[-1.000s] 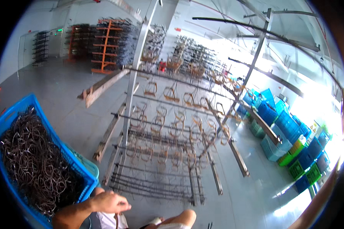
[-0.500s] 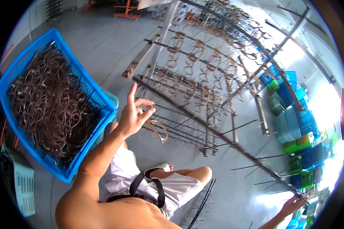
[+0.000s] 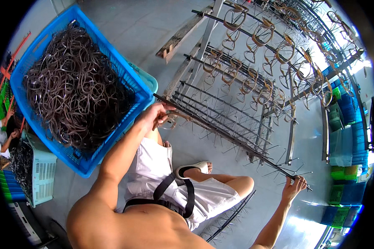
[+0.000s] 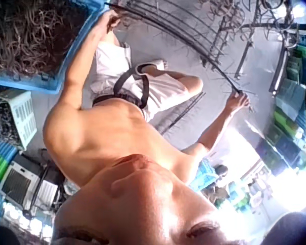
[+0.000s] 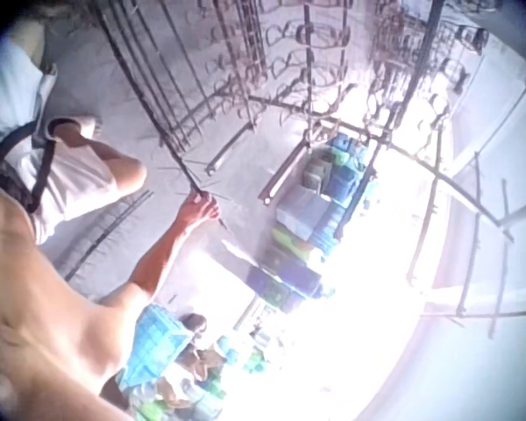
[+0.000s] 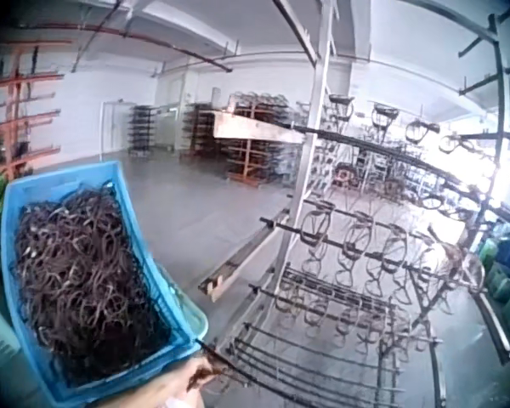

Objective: The person repeatedly picks metal hoops from a blue basket and threads them onto horizontal rods of a metal rack. The person works one at a time, placing each hoop onto the rack and occasionally adjusting the rack's position.

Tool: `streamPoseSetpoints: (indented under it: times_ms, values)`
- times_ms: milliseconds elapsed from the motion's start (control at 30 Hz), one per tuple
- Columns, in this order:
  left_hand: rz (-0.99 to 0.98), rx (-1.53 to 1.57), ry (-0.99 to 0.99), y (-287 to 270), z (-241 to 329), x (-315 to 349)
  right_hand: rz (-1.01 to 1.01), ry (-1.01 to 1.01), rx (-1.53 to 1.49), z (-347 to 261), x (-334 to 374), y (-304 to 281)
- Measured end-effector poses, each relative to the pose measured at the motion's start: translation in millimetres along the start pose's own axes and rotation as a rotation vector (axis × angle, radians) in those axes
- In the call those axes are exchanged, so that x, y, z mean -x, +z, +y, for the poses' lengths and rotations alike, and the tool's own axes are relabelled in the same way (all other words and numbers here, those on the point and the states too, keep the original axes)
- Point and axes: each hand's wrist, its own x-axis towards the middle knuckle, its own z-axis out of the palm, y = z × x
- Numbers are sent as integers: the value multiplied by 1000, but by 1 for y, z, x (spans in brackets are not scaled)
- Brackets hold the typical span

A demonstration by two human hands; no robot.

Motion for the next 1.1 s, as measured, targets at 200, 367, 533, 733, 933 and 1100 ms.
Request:
streamPoseSetpoints:
  times_ms: [200,367,533,733,933,1100]
  values:
    - [108,23,58,13,-2,-4,-111,-1,-118,1,-3,48]
    - [123,-182,-42,41,-12,-1,-136,45,-38,22,2,70]
    - [250,-1140,496,1,-70,14,-134,160,-206,7,-19,103]
    - [-364,-1429,365,81,-94,62,-203,200,-259,3,0,130]
    - [-540,-1201,310,152,-65,92,-61,430,-479,-7,13,111]
    - [-400,-1053,630,168,-63,104,133,913,-590,-117,44,45]
